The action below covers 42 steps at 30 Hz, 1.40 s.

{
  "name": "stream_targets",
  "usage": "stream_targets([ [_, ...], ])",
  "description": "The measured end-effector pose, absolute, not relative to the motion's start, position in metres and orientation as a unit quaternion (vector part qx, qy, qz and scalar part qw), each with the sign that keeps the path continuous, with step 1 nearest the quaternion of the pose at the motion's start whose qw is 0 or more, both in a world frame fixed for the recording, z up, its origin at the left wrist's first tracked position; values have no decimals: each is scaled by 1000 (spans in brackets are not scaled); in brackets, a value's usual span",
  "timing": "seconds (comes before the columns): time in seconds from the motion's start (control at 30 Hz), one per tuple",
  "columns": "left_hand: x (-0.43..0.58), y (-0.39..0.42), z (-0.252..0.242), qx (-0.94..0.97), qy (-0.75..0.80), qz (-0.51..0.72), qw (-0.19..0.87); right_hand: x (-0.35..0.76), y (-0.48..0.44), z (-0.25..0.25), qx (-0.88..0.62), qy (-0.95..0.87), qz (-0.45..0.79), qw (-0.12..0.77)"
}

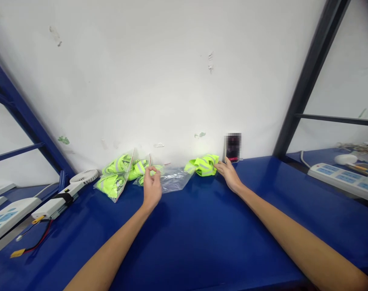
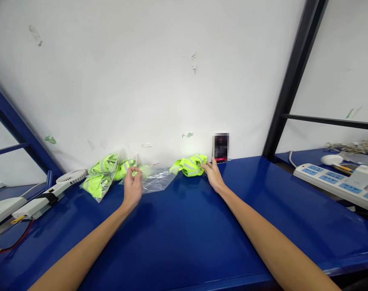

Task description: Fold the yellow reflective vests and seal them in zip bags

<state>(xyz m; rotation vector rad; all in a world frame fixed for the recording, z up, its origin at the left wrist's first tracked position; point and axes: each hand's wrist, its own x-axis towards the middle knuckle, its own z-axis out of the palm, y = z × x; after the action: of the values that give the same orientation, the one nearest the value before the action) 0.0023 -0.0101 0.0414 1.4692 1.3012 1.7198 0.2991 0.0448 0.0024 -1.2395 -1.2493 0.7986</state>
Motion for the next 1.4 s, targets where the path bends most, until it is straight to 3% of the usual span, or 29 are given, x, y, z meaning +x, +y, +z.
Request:
stream_targets([
  [0.1,-8,-5,55,484,435,700,295,292,31,7,-473,-707,303,430],
  [0.2,-14,-4,58,491,446,670,334,284,21,12,-406,-815,237,338],
  [0.4,0,-5,45,536,486,578,378,279,5,30,-407,-794,186,412],
  [0.5,12,-7,39,521,482,590,386,263,-17,35,-378,-803,278,367],
  [0.6,29,-19,31,558,459,571,390,235,-37,33,-321,-741,423,411],
  [0.7,44,-39,24,701,406,492,318,212,-45,32,-281,-667,484,492],
  [0.87,34,-44,27,832,409,370,54,232,-31,51,-384,-623,430,529],
  [0.93,16,-32,34,808,456,370,-49,260,-21,62,-437,-632,394,505],
  [1.03,-17,-12,41,742,528,382,-157,311,-5,71,-508,-675,363,393],
  [1.1,-36,-1,39,701,575,382,-177,343,6,69,-582,-667,343,315],
  [1.4,-61,23,29,620,662,414,-80,369,9,74,-693,-588,42,415],
])
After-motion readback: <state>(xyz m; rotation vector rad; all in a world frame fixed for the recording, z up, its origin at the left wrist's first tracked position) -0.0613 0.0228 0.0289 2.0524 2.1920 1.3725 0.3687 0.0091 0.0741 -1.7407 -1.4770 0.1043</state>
